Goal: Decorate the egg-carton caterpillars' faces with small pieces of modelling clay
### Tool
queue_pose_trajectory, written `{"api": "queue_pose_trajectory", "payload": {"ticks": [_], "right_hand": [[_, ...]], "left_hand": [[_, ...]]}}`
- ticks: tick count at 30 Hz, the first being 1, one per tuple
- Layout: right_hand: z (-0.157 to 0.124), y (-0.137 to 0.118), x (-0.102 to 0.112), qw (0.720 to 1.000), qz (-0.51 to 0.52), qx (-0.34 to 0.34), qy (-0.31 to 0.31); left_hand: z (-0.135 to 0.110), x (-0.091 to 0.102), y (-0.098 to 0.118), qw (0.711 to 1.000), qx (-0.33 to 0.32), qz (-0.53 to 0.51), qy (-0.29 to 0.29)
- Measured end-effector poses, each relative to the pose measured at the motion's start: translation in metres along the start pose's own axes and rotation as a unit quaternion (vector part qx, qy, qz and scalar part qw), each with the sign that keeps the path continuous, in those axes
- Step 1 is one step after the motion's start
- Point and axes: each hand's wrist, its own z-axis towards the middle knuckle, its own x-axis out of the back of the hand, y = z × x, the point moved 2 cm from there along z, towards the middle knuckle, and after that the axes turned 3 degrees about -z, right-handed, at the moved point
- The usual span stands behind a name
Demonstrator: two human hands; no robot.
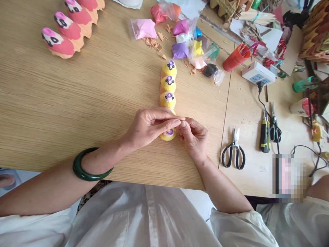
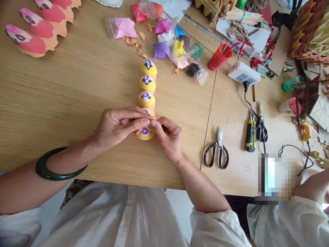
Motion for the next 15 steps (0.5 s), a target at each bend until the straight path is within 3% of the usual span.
{"api": "queue_pose_trajectory", "payload": {"ticks": [8, 12, 15], "right_hand": [[-0.003, 0.003, 0.0, 0.999, 0.034, -0.013, -0.013], [-0.003, 0.002, 0.0, 0.999, 0.042, -0.015, -0.008], [-0.004, 0.0, 0.0, 0.998, 0.063, -0.019, -0.009]], "left_hand": [[0.006, 0.006, -0.01, 0.992, 0.073, -0.073, 0.072], [0.005, 0.006, -0.013, 0.99, 0.07, -0.094, 0.073], [0.003, 0.004, -0.008, 0.996, 0.028, -0.064, 0.061]]}}
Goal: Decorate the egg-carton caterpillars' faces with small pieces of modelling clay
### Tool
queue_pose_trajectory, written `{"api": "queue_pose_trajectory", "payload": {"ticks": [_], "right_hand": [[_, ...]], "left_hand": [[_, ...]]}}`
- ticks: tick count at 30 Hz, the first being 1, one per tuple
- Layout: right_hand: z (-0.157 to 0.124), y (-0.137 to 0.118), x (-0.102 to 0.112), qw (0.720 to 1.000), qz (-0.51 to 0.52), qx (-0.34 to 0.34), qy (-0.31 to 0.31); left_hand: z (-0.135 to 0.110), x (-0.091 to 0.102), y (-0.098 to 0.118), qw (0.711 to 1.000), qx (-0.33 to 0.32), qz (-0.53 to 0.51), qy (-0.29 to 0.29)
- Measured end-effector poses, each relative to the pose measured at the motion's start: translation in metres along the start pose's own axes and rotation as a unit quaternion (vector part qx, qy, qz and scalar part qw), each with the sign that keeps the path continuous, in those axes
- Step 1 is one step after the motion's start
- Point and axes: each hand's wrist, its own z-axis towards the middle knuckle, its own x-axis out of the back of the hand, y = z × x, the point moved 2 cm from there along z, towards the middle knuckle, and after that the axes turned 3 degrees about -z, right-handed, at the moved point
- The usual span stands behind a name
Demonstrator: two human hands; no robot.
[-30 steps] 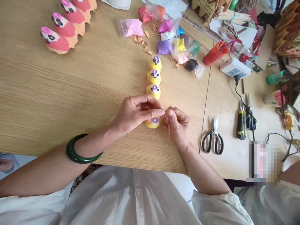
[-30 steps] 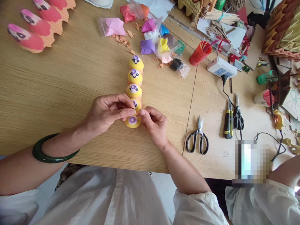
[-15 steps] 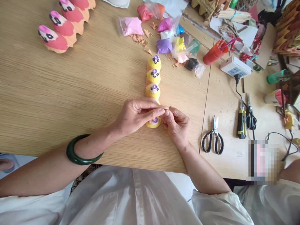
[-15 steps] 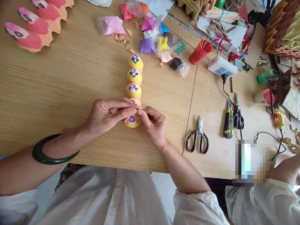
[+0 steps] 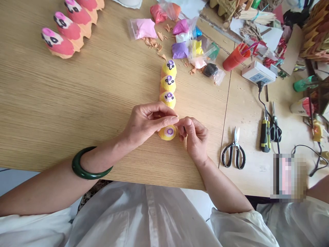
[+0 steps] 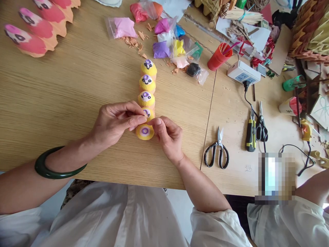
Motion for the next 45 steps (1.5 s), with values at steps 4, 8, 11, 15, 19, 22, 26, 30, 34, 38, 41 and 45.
{"api": "queue_pose_trajectory", "payload": {"ticks": [4, 8, 11, 15, 19, 22, 26, 30, 34, 38, 41, 45], "right_hand": [[0.0, -0.001, -0.002, 0.994, 0.085, -0.054, -0.034], [0.003, -0.005, -0.006, 0.979, 0.162, -0.108, -0.059], [0.005, -0.008, -0.008, 0.971, 0.193, -0.125, -0.059], [0.006, -0.009, -0.007, 0.972, 0.193, -0.127, -0.045], [0.006, -0.006, -0.005, 0.98, 0.157, -0.118, -0.038], [0.005, -0.004, -0.005, 0.983, 0.137, -0.12, -0.039], [0.002, -0.006, -0.004, 0.989, 0.092, -0.107, -0.044], [0.0, -0.006, -0.003, 0.991, 0.094, -0.077, -0.057], [0.0, -0.005, -0.004, 0.988, 0.105, -0.094, -0.069], [0.003, -0.006, -0.007, 0.979, 0.138, -0.133, -0.075], [0.005, -0.008, -0.008, 0.976, 0.154, -0.142, -0.063], [0.006, -0.008, -0.007, 0.976, 0.161, -0.134, -0.051]], "left_hand": [[-0.001, 0.0, 0.005, 0.994, -0.101, 0.046, -0.011], [-0.001, 0.002, 0.002, 0.985, -0.149, 0.088, -0.016], [-0.002, 0.002, 0.001, 0.981, -0.16, 0.109, -0.026], [-0.003, 0.003, 0.001, 0.981, -0.153, 0.117, -0.034], [-0.003, 0.001, 0.003, 0.983, -0.126, 0.123, -0.042], [-0.003, -0.002, 0.005, 0.983, -0.125, 0.128, -0.039], [-0.003, -0.002, 0.007, 0.989, -0.103, 0.109, -0.006], [-0.005, 0.0, 0.009, 0.99, -0.097, 0.106, 0.016], [-0.006, 0.0, 0.01, 0.99, -0.098, 0.097, 0.005], [-0.005, -0.002, 0.011, 0.99, -0.098, 0.1, -0.004], [-0.004, -0.001, 0.01, 0.989, -0.098, 0.113, -0.012], [-0.003, 0.0, 0.008, 0.986, -0.114, 0.119, -0.024]]}}
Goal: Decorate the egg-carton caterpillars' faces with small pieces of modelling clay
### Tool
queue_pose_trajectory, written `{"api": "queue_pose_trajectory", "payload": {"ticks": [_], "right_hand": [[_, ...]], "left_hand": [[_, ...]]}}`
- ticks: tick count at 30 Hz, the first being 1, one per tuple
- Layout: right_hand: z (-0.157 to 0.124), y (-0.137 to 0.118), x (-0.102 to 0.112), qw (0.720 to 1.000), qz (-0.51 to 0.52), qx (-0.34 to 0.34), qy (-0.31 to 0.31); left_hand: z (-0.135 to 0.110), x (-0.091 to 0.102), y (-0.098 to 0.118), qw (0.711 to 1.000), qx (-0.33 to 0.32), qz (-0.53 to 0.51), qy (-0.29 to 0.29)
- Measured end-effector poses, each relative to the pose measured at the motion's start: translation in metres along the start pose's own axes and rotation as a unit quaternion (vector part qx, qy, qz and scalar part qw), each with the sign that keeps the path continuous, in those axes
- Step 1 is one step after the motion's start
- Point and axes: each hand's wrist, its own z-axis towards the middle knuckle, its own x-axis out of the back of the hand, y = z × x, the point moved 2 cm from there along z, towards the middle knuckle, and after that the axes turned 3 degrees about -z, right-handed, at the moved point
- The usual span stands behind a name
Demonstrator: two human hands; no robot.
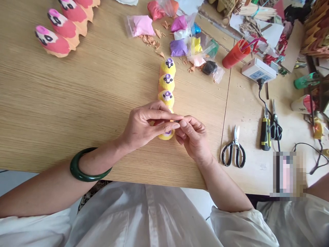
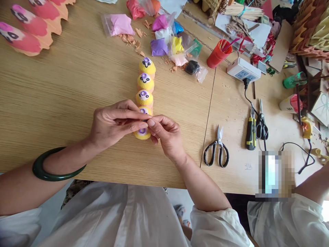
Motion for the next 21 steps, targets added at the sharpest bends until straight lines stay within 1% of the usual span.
{"api": "queue_pose_trajectory", "payload": {"ticks": [5, 10, 14, 17, 21], "right_hand": [[0.0001, -0.0015, 0.0007, 1.0, -0.021, -0.006, 0.021], [-0.0003, -0.0016, 0.0015, 0.999, -0.025, 0.006, 0.037], [-0.0015, 0.0017, 0.0036, 0.999, -0.031, 0.014, 0.035], [-0.0021, 0.0031, 0.0046, 0.999, -0.041, 0.006, 0.035], [-0.0013, 0.0018, 0.0026, 0.999, -0.032, -0.009, 0.006]], "left_hand": [[-0.0006, -0.001, -0.0014, 1.0, 0.005, 0.008, -0.004], [-0.001, -0.0011, 0.0025, 0.999, -0.001, 0.025, 0.029], [-0.001, -0.0011, 0.0045, 0.999, -0.018, 0.03, 0.036], [-0.0012, -0.0011, 0.0039, 0.999, -0.014, 0.034, 0.027], [-0.0013, -0.0005, 0.0023, 0.999, -0.008, 0.038, 0.016]]}}
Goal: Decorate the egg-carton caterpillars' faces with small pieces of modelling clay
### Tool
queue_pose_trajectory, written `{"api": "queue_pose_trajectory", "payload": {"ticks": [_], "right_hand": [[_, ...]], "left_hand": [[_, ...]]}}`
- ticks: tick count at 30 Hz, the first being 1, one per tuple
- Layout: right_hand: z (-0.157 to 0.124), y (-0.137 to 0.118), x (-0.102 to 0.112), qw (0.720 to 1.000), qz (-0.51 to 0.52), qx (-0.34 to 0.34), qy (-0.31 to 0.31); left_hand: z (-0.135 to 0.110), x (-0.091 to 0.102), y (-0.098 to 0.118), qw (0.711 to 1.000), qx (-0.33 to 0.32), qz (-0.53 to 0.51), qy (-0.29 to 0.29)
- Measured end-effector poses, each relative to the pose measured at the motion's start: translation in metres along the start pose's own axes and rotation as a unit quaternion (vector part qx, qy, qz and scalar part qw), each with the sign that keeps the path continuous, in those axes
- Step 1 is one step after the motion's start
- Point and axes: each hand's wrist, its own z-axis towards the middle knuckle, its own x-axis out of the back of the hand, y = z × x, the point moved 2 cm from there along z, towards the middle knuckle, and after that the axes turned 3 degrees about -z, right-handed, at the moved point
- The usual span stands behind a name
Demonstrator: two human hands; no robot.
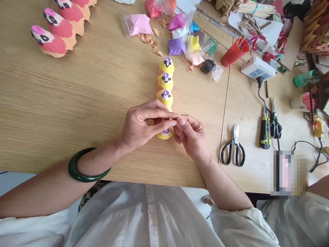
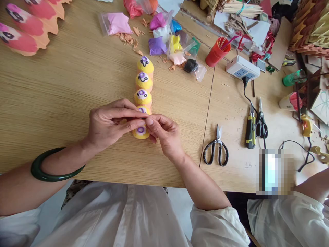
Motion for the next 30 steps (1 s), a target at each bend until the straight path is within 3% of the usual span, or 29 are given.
{"api": "queue_pose_trajectory", "payload": {"ticks": [6, 13, 25, 30], "right_hand": [[0.0023, -0.0031, -0.0009, 1.0, 0.012, 0.002, 0.014], [0.0008, 0.0002, 0.0026, 0.999, -0.02, 0.032, 0.034], [0.0007, -0.0003, 0.0025, 0.998, -0.024, 0.033, 0.041], [0.0016, -0.0016, 0.0036, 0.996, -0.03, 0.043, 0.067]], "left_hand": [[0.0001, -0.0001, -0.0033, 1.0, -0.006, -0.009, -0.027], [-0.0007, -0.0002, -0.0009, 1.0, 0.004, -0.012, 0.017], [-0.0009, -0.001, -0.0035, 0.999, -0.039, 0.004, 0.006], [-0.0013, -0.0004, -0.0039, 1.0, -0.019, -0.005, 0.022]]}}
